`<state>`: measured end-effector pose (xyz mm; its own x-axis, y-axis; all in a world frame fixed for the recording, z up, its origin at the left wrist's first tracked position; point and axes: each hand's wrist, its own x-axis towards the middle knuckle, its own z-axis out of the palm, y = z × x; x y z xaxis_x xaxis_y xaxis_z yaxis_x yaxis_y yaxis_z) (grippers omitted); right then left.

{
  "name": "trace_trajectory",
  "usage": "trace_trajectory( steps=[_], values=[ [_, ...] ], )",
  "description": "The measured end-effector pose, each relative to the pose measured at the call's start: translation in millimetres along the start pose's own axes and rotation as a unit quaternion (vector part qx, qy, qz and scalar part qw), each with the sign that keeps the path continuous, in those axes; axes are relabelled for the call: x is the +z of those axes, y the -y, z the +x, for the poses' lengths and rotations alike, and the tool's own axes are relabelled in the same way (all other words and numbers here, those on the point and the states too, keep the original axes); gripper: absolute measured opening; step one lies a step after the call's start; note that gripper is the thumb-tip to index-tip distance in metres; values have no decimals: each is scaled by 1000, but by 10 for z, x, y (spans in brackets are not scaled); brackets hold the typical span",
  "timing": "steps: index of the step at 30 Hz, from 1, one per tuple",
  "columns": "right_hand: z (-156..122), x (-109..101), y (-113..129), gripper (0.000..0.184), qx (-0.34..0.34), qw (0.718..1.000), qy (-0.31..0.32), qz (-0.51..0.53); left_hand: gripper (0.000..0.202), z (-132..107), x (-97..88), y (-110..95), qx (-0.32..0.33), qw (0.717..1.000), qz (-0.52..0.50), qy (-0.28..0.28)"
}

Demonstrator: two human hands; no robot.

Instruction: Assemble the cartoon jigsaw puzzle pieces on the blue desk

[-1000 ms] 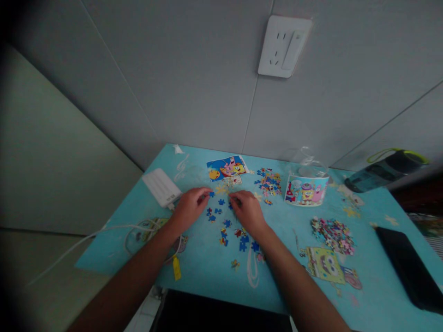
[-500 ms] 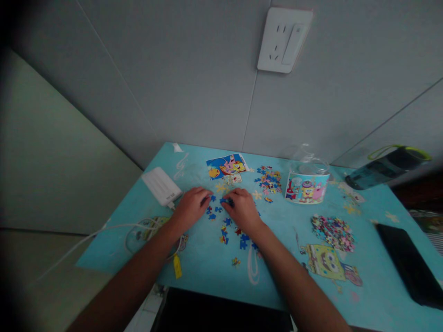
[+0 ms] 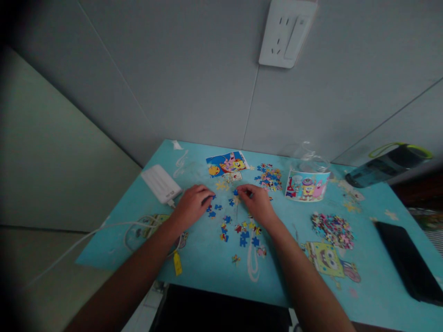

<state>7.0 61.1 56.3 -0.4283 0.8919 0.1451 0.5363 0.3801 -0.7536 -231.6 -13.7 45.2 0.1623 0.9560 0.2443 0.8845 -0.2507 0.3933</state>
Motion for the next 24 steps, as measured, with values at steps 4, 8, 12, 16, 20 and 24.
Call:
trace_trajectory(
  steps=[4,8,12,16,20,24],
  values=[
    [-13,156,93,20,-49,998,30,-12,17,6,-15,-3,0,1000,0,5],
    [4,261,148,20,-109,992,45,-41,18,8,-32,-4,-1,1000,-5,15],
    [27,268,120,21,-113,991,35,-63,16,7,-24,-1,3,1000,-10,11],
    [19,248,104,23,-118,989,22,-82,14,14,-14,4,7,1000,-18,2],
    [-48,142,82,23,-112,989,9,-94,14,19,-19,4,11,1000,-20,8],
    [-139,22,35,19,-91,991,21,-100,14,19,-30,-8,5,1000,-18,16]
  ],
)
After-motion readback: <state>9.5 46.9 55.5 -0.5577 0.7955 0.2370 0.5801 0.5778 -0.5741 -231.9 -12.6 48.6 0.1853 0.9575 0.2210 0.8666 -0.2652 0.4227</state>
